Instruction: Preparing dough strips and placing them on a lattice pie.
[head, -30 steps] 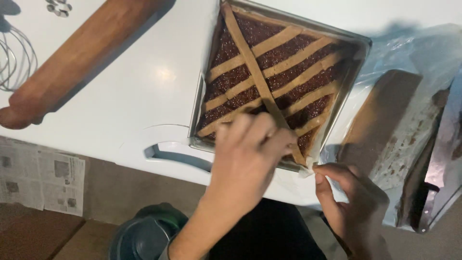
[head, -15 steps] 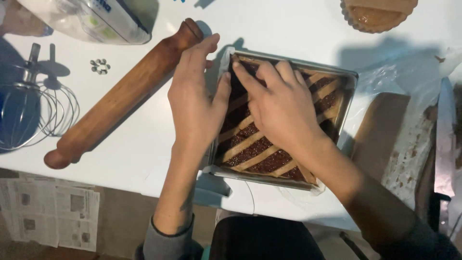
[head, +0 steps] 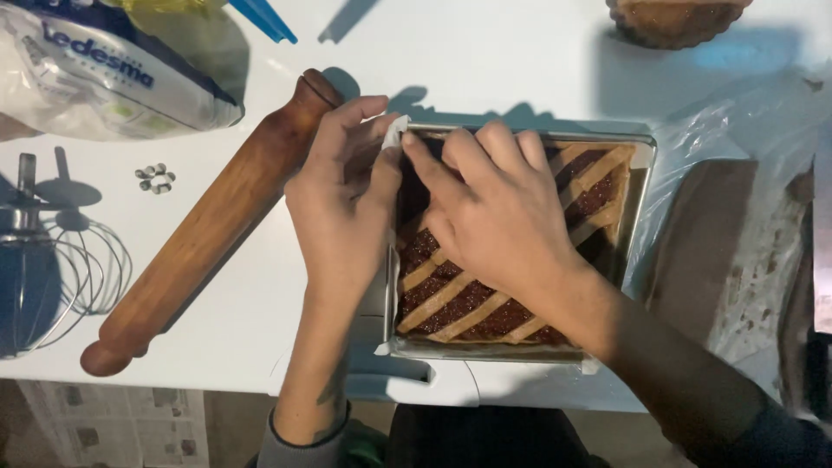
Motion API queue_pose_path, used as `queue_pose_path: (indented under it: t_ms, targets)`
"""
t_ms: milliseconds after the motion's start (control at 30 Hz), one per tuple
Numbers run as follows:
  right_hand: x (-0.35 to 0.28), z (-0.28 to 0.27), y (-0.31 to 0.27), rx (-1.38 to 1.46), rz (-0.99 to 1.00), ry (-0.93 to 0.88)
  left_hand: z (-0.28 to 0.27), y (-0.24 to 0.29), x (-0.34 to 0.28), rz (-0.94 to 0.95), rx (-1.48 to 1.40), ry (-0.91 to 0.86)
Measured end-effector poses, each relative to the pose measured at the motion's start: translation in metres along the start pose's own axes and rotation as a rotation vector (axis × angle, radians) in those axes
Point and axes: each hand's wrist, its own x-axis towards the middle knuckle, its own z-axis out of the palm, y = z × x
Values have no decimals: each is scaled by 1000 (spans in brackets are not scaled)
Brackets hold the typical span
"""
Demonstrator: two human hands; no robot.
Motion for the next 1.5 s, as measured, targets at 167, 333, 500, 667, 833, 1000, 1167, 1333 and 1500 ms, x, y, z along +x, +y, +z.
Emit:
queue_pose_path:
  t_ms: [167,333,500,667,833,1000,1167,1333,1500]
  targets:
    - [-2,-3,3,80,45,-22,-3,1,3,-54,-39,-19]
    - [0,-1,5,85,29,-7,0,13,10,-121,149,27]
    - [-2,3,5,61,21,31,0,10,9,-137,58,41]
    - [0,6,5,32,22,8,-4,7,10,-174,-60,22]
    - [1,2,4,38,23,12,-4,8,10,-203,-66,19]
    - [-2,11,3,52,30,13,-6,6,10,-193,-59,15]
    - [0,5,2,29,29,22,-5,4,8,-195,-82,25]
    - [-2,10,-2,63,61,-5,-4,5,8,-188,-64,23]
    - [-1,8,-3,52,67,26,-3,3,8,-222,-144,27]
